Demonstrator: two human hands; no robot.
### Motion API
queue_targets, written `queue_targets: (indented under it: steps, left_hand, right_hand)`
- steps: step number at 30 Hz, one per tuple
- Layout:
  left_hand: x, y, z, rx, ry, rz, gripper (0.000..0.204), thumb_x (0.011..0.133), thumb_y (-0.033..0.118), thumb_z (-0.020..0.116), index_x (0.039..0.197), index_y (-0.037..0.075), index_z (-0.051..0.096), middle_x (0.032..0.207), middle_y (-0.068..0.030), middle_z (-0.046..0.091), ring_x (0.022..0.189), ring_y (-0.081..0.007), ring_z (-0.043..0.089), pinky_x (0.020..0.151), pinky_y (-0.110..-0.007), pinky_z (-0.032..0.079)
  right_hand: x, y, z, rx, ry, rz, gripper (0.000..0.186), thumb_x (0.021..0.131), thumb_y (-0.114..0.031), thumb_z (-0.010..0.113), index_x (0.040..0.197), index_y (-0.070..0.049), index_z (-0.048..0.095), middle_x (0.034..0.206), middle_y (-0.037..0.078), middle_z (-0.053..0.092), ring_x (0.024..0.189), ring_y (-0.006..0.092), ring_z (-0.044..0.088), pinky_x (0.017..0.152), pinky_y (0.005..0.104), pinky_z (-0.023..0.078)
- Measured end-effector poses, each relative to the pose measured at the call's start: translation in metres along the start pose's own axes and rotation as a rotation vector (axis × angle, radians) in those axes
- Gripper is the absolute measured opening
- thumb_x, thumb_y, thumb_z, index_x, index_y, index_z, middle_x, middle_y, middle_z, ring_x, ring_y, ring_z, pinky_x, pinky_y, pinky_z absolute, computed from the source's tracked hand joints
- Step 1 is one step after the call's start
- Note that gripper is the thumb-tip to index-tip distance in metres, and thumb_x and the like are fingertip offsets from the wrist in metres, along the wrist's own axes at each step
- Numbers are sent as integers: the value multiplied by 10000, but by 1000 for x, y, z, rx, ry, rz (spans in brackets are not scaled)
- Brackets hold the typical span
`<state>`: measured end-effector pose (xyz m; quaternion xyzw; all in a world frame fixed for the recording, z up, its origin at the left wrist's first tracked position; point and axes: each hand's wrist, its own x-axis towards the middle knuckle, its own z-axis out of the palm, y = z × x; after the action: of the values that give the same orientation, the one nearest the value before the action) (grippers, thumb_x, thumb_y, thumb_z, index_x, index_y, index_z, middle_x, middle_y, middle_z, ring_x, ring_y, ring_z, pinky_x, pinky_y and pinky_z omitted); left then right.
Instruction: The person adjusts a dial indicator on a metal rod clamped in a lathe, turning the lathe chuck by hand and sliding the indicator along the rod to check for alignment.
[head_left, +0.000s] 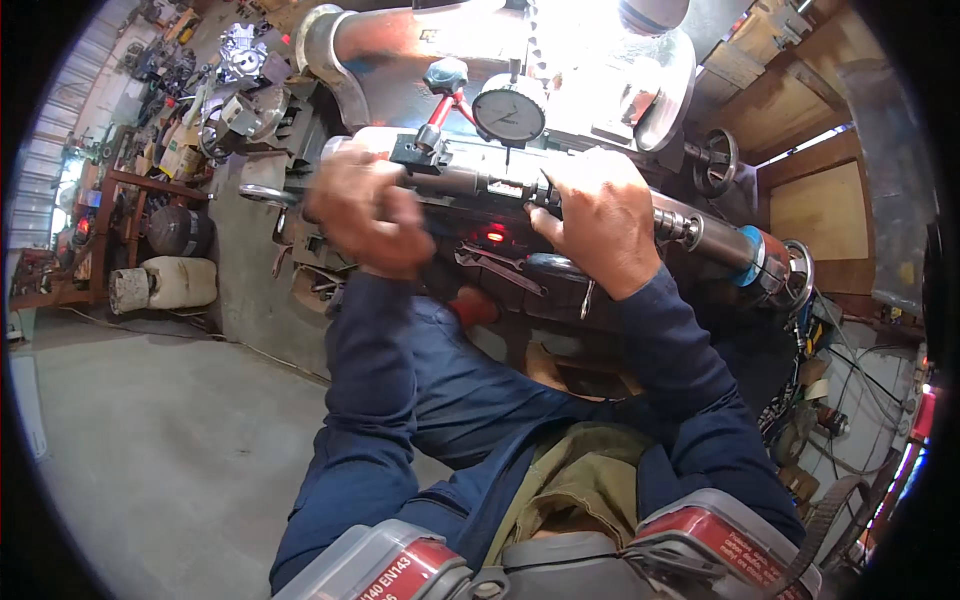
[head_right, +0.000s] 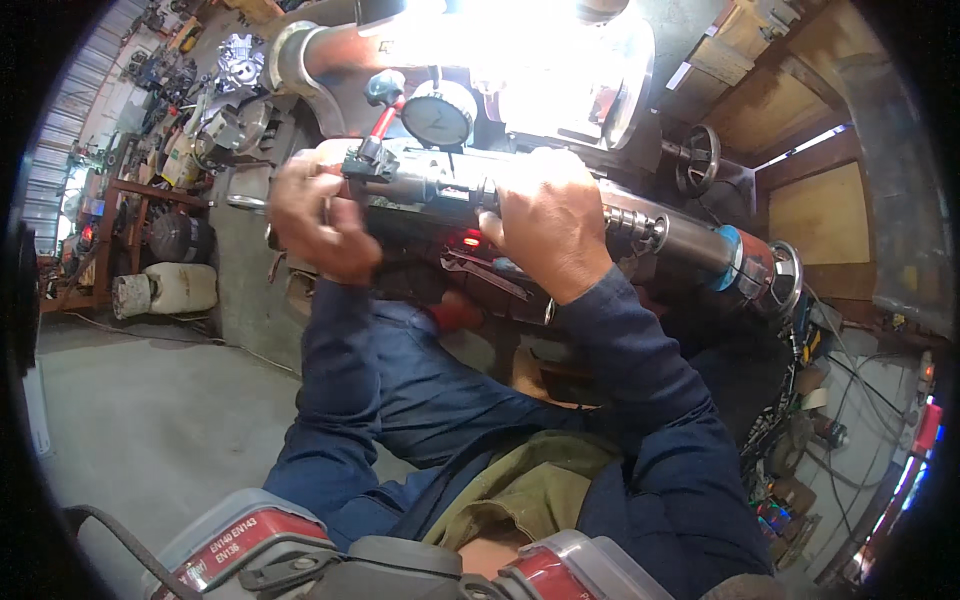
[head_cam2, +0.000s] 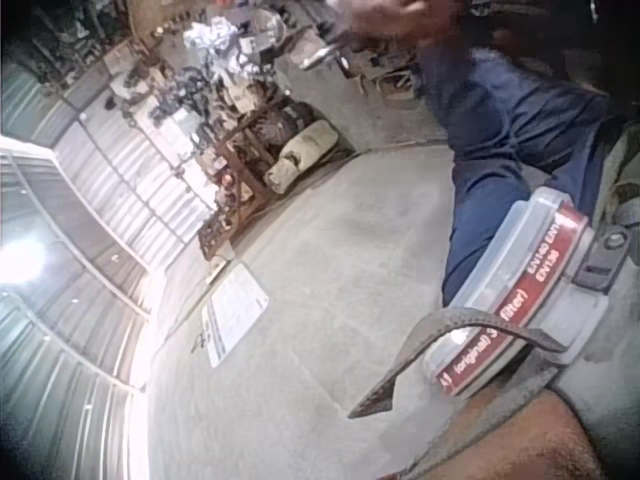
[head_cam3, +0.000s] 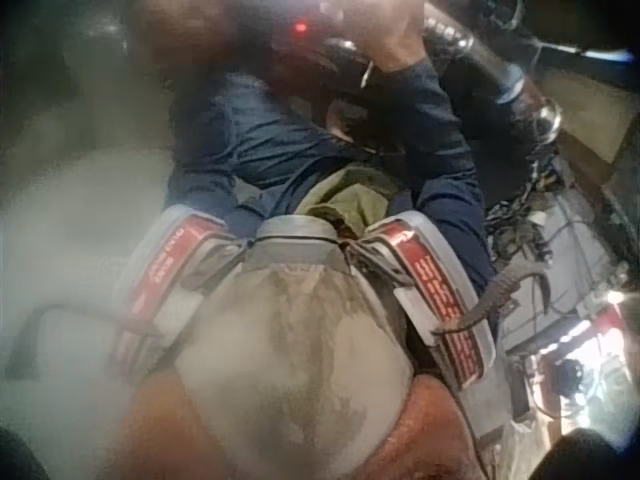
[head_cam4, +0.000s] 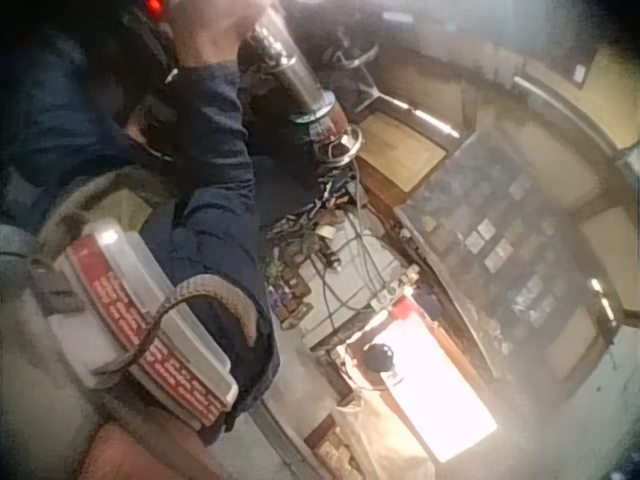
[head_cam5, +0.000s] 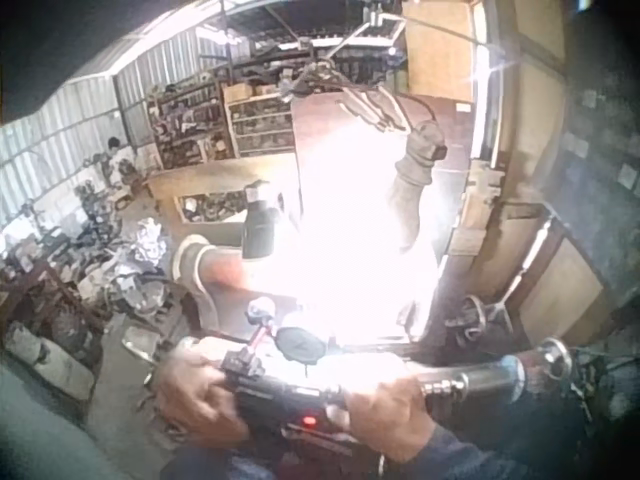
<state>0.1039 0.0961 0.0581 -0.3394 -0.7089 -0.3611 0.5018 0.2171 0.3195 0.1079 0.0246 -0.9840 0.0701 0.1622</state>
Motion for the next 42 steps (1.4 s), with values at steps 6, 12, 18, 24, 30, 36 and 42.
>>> queue_targets:
  steps: [6, 12, 18, 24, 30, 36, 42]
  left_hand:
    - [-41, 35, 36, 158, -323, -1, 231, 779, 267, 679, 1009, 269, 665, 1430, -70, 484, 1386, -305, 302, 1077, -435, 166]
    - [-51, 24, 37, 188, -312, 60, 220, 810, 297, 695, 1027, 294, 662, 1473, -43, 452, 1444, -283, 207, 1092, -430, 141]
    - [-54, 23, 43, 194, -291, 64, 197, 811, 311, 698, 1004, 314, 654, 1482, -26, 445, 1456, -267, 177, 1094, -437, 125]
    - [-53, 24, 44, 223, -292, 70, 180, 797, 336, 713, 962, 315, 645, 1492, -17, 434, 1456, -268, 175, 1093, -475, 103]
    - [-50, 26, 44, 247, -307, 48, 130, 805, 335, 707, 911, 309, 637, 1488, -13, 440, 1452, -267, 183, 1090, -484, 104]
    - [-45, 28, 48, 285, -281, 42, 86, 827, 342, 675, 812, 282, 616, 1495, 16, 430, 1424, -264, 189, 1060, -487, 130]
    - [-43, 38, 48, 300, -312, -42, 81, 813, 320, 670, 760, 276, 627, 1477, 31, 448, 1407, -269, 193, 1039, -490, 132]
  right_hand:
    - [2, 0, -2, 6, -1, -14, 356, 701, -339, 745, 948, -84, 721, 764, 123, 662, 741, 295, 646, 688, 401, 506]
    - [9, -4, -7, 10, -26, -48, 344, 721, -341, 737, 942, -77, 723, 758, 127, 660, 722, 303, 644, 685, 404, 505]
    - [11, -1, -6, 6, -67, -56, 339, 726, -346, 736, 929, -74, 727, 748, 131, 656, 717, 307, 639, 676, 405, 501]
    - [12, -2, -7, 13, -75, -32, 343, 725, -350, 737, 942, -84, 729, 744, 130, 649, 722, 307, 636, 680, 405, 496]
    - [10, 1, -3, -19, -50, -47, 353, 721, -373, 744, 924, -84, 728, 759, 127, 643, 746, 304, 634, 692, 408, 496]
    - [7, -3, -5, -23, -107, -14, 363, 719, -378, 744, 927, -81, 717, 775, 129, 649, 755, 301, 636, 694, 411, 495]
    - [4, -2, -2, -16, -76, -33, 349, 705, -361, 743, 919, -87, 718, 753, 130, 648, 746, 301, 641, 686, 407, 500]
